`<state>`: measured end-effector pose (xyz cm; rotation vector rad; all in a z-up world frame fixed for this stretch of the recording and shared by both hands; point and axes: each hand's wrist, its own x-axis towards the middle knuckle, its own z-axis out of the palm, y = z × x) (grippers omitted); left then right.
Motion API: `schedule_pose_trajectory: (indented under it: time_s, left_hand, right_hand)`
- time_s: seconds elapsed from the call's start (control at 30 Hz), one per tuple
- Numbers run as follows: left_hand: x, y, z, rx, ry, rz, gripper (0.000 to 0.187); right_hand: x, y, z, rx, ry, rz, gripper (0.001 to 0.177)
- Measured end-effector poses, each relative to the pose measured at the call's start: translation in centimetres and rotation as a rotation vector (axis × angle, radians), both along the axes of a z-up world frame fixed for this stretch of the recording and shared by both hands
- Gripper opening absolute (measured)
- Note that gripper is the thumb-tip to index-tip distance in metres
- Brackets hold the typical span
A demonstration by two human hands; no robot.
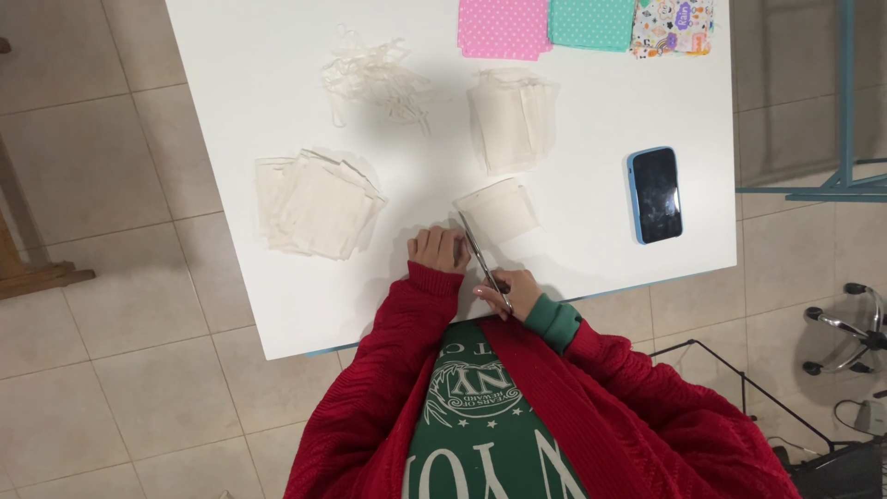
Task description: Cutting several layers of white fabric into squares using scissors on a white table.
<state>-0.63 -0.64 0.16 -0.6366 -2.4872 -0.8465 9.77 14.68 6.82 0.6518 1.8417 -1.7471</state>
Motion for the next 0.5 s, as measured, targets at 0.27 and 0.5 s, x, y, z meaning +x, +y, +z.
schedule_pose_trajectory:
  time_s: [0.27,0.5]
  left_hand:
    - [-0.5,0.1,1.2,0.022,0.045,0.013,0.021]
    - [-0.4,-0.5,1.4,0.055,-0.031,-0.037,0.024]
  right_hand:
    - [-0.4,-0.1,-0.1,0.005,-0.015,-0.017,0.030]
    - [-0.3,0.2,-0.1,0.044,0.010,-0.001,0.032]
